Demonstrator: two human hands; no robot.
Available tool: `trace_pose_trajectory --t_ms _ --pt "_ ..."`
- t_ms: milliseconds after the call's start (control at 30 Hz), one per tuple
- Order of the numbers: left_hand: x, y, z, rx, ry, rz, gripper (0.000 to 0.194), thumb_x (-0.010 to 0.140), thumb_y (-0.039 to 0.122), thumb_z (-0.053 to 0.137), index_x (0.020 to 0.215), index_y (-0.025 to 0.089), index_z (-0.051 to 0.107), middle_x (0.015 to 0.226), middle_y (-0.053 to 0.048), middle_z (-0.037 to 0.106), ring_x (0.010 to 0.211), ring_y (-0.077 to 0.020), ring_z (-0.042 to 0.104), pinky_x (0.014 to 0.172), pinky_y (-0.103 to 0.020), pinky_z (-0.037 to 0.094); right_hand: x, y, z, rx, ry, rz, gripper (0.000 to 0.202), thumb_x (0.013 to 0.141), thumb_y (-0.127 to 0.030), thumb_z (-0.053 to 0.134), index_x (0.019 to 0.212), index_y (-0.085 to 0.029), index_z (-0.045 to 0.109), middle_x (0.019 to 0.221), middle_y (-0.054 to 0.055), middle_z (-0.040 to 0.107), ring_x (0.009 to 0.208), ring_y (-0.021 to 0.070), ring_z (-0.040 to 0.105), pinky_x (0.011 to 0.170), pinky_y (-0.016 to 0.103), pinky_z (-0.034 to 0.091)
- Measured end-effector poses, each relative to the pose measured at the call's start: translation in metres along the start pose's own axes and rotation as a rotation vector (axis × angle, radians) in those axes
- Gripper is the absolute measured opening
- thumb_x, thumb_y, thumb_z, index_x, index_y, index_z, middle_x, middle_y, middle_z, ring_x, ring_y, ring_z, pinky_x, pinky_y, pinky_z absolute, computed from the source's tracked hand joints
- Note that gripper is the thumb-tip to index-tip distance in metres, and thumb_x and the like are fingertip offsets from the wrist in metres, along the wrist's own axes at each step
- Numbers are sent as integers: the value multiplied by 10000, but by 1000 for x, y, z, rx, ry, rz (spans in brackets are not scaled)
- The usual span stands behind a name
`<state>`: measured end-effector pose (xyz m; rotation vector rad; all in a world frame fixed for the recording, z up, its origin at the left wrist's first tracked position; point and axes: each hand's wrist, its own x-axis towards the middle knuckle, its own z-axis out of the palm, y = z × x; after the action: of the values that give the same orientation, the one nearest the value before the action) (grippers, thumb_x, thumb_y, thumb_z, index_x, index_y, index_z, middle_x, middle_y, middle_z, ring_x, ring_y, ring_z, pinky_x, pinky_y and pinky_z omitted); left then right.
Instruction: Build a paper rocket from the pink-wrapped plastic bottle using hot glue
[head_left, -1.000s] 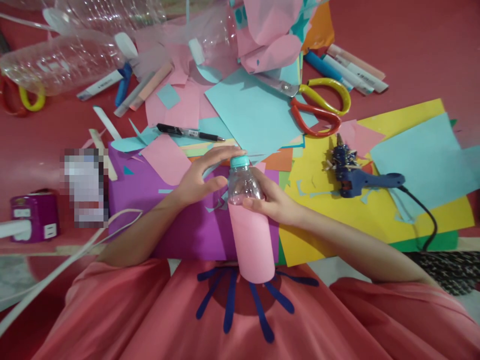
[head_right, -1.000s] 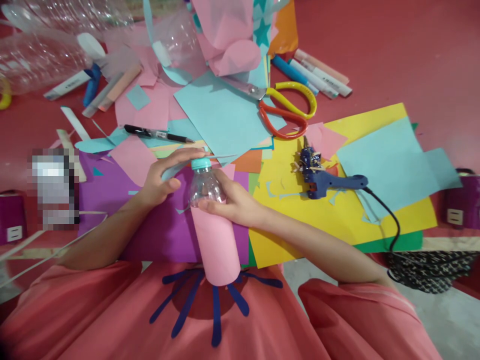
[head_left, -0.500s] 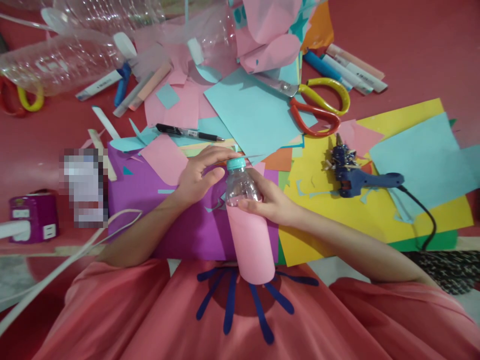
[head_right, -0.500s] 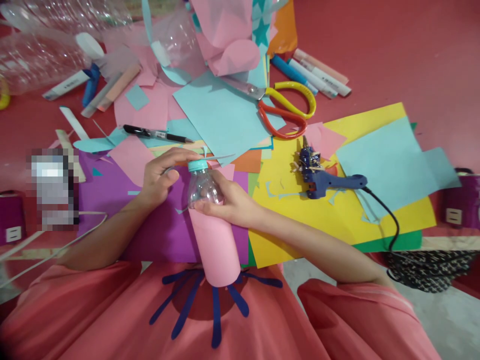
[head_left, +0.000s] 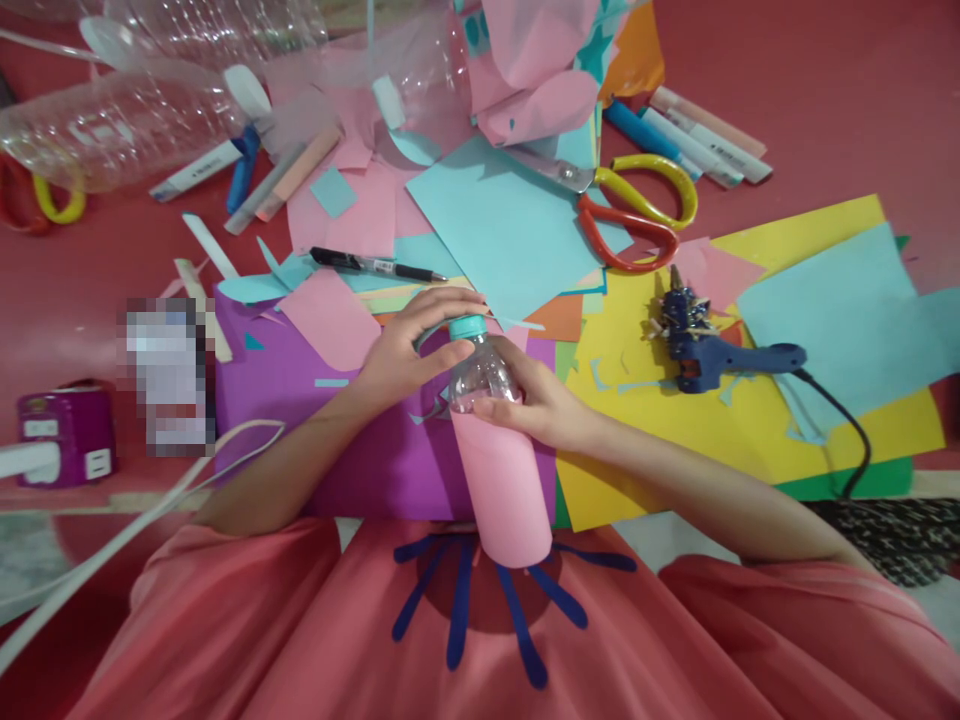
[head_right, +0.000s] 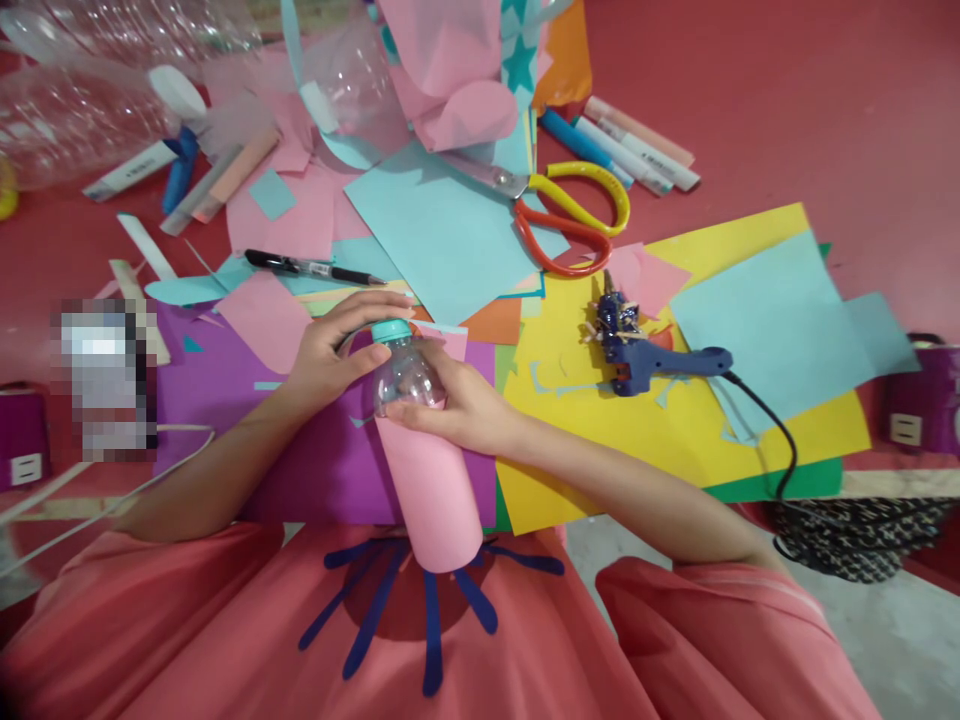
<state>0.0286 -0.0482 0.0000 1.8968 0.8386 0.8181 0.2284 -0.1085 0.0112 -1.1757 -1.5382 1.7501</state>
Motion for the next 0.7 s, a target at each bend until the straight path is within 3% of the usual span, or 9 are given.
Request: trace_pose_trajectory --t_ms 233,467,600,700 --pt "-3 2 1 46 122 -36 409 827 651 708 964 267 733 1139 -72 756 1143 -246 694 1062 -441 533 -1 5 1 9 1 -21 671 804 -660 667 1235 -185 473 960 60 669 812 215 638 702 348 496" --pt "-6 2 3 166 234 72 357 838 602 727 927 257 705 1025 -52 765 1026 -228 717 943 -426 581 -1 1 0 -39 -9 -19 688 821 -650 643 1270 -160 465 946 63 654 787 207 613 688 342 485" --pt "-6 4 4 157 221 93 267 884 509 716 961 254 705 1048 -47 769 1046 -216 716 951 -408 575 -1 0 0 -45 -11 19 700 800 -640 659 1270 -161 459 916 49 637 764 199 595 685 340 474" --pt "-4 6 1 148 154 57 307 899 541 685 1010 256 714 1093 -43 767 1088 -216 706 1008 -416 550 -1 -1 -1 -56 -16 38 695 801 -633 660 1274 -167 452 905 43 631 768 205 595 679 339 465"
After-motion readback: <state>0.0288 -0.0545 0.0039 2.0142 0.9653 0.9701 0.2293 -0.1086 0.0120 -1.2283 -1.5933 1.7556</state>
